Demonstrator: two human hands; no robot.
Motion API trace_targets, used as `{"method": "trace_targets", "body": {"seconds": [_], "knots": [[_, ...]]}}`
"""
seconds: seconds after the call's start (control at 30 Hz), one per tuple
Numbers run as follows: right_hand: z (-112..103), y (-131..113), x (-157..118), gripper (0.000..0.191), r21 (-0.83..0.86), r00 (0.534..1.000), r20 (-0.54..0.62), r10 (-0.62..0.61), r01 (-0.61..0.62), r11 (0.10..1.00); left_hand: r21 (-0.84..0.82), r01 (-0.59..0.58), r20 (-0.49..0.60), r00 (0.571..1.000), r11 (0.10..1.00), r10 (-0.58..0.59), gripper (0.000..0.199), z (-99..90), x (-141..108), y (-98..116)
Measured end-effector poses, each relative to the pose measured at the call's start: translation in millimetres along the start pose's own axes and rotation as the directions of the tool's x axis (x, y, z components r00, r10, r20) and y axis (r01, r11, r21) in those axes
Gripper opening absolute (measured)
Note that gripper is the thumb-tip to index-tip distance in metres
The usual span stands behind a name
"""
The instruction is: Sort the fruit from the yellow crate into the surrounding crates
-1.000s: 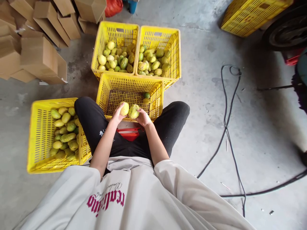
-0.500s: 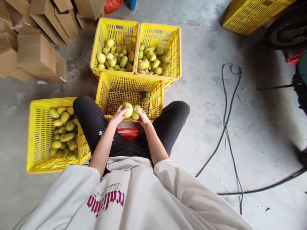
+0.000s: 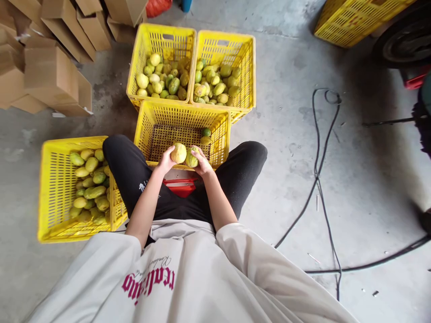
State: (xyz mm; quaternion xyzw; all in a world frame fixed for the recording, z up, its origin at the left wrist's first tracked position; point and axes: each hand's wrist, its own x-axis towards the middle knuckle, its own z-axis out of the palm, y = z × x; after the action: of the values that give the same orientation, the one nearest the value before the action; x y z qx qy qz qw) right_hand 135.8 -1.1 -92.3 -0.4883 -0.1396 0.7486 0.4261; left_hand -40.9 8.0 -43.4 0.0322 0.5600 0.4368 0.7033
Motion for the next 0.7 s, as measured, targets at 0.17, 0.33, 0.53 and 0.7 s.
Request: {"method": "trace_targets", "body": {"seconds": [0.17, 0.33, 0.53, 0.7], "knots": [[-4.9, 0.0, 4.1, 0.047, -0.012, 0.983, -0.158, 0.09, -0.093, 0.996, 0.061, 0.032, -0.003, 1.0, 0.998, -0.031, 0.033, -1.3, 0.9, -9.2], [-2.3, 1.5, 2.5, 0.047, -0.006, 0.994, -0.078, 0.082, -0.083, 0.997, 0.135, -0.065, -0.039, 0.997, 0.989, 0.07, 0.053, -9.7, 4.1, -4.9], [6.2, 0.1, -3.0, 0.051, 0.008, 0.992, -0.093, 0.09, -0.09, 0.996, 0.178, -0.051, -0.012, 0.998, 0.983, 0.054, 0.045, -8.4, 0.7, -4.1], [6.4, -4.9, -3.9, 0.041, 0.054, 0.977, -0.18, 0.114, -0.106, 0.993, 0.211, -0.036, -0.023, 0.999, 0.977, 0.042, 0.048, -8.2, 7.7, -17.8]]}}
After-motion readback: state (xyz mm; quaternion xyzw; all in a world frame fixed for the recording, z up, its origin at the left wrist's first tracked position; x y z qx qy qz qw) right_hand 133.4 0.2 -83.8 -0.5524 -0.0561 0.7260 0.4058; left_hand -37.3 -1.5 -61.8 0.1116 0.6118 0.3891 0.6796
